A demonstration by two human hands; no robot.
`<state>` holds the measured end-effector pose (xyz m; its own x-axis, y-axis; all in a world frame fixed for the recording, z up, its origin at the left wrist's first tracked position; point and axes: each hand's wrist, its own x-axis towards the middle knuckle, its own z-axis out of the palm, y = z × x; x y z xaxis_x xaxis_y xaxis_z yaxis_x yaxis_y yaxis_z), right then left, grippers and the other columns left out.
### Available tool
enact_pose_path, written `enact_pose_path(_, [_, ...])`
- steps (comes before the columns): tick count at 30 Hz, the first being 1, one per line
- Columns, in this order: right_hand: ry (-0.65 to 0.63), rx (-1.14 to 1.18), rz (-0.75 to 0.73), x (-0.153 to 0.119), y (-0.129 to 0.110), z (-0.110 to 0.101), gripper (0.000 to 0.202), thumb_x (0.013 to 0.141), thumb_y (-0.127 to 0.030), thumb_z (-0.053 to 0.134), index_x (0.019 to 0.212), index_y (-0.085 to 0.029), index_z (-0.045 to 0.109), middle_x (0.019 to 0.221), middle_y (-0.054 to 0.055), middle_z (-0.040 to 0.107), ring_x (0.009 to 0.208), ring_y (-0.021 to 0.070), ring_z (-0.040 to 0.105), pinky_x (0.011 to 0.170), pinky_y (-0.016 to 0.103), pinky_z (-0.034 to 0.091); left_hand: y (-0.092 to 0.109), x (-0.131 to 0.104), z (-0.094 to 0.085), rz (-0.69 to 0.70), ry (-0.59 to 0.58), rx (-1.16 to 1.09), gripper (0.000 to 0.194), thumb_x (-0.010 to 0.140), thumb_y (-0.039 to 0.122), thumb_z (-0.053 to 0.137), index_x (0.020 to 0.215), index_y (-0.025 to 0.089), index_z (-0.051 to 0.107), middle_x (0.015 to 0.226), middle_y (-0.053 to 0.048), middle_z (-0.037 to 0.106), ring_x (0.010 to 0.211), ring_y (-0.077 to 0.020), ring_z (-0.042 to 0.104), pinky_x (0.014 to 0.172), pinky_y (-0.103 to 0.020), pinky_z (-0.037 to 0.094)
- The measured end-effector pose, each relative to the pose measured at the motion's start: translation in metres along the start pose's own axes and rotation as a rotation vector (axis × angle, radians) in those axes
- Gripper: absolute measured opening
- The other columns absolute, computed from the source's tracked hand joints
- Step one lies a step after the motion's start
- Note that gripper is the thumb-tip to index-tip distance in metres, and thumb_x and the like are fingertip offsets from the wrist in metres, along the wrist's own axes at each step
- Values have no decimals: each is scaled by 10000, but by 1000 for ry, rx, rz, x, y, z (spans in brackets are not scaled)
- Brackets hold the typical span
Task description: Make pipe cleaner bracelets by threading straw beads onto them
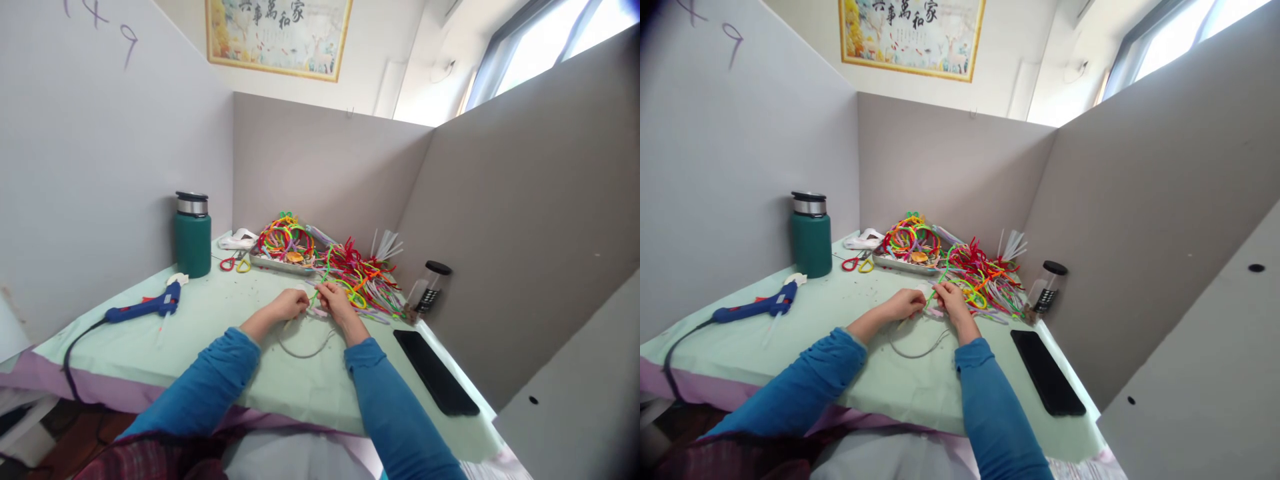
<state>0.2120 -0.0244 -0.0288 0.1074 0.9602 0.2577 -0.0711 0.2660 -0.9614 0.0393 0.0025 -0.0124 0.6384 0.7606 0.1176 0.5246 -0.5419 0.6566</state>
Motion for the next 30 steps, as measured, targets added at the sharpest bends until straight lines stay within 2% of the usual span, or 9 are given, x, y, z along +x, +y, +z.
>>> enact_pose_path(7, [-1,-59,-47,-1,-1,3,369,659,-511,739,668,-187,564,571,-40,566,398,53,363,385,204,244,-3,2,-1,-4,-46,-105,145,744,216,539,685,140,647,495,40,480,476,-93,415,499,-216,315])
enact_pose_path(12, [41,-92,-77,0,-1,2,372,671,-522,727,636,-192,558,571,-31,570,402,59,362,397,215,243,-1,2,0,-105,-38,-231,296,805,385,514,634,156,589,413,49,390,405,-97,349,441,-232,260])
enact_pose_path(15, [46,-102,-84,0,-2,2,365,674,-515,723,626,-192,560,578,-23,586,404,60,356,401,218,243,-1,2,0,-93,-51,-263,363,787,480,544,640,152,598,426,46,408,411,-98,358,447,-236,266])
enact_pose_path(19, [41,-97,-53,0,-1,2,361,681,-533,710,675,-188,604,600,-10,606,408,64,381,397,213,257,-1,2,-2,3,-24,-251,291,696,425,644,638,141,624,502,36,485,491,-95,400,500,-231,291])
enact_pose_path(24, [11,-153,51,1,5,-1,436,726,-611,635,721,-176,658,607,25,635,415,95,466,386,217,297,5,-1,-14,-33,44,-377,290,684,426,644,666,139,618,496,51,461,461,-76,343,474,-228,242])
enact_pose_path(27, [-86,-151,133,3,6,-3,441,741,-613,622,778,-178,680,723,68,686,553,153,599,418,224,365,8,-4,-20,-56,32,-475,315,676,451,661,666,142,601,475,60,439,424,-61,296,441,-224,192])
enact_pose_path(30, [-50,-83,96,7,4,-3,370,732,-569,662,811,-208,680,928,76,698,847,195,645,576,254,481,9,-6,-21,-53,-18,-525,336,658,468,688,660,144,597,467,60,440,416,-57,292,426,-219,177])
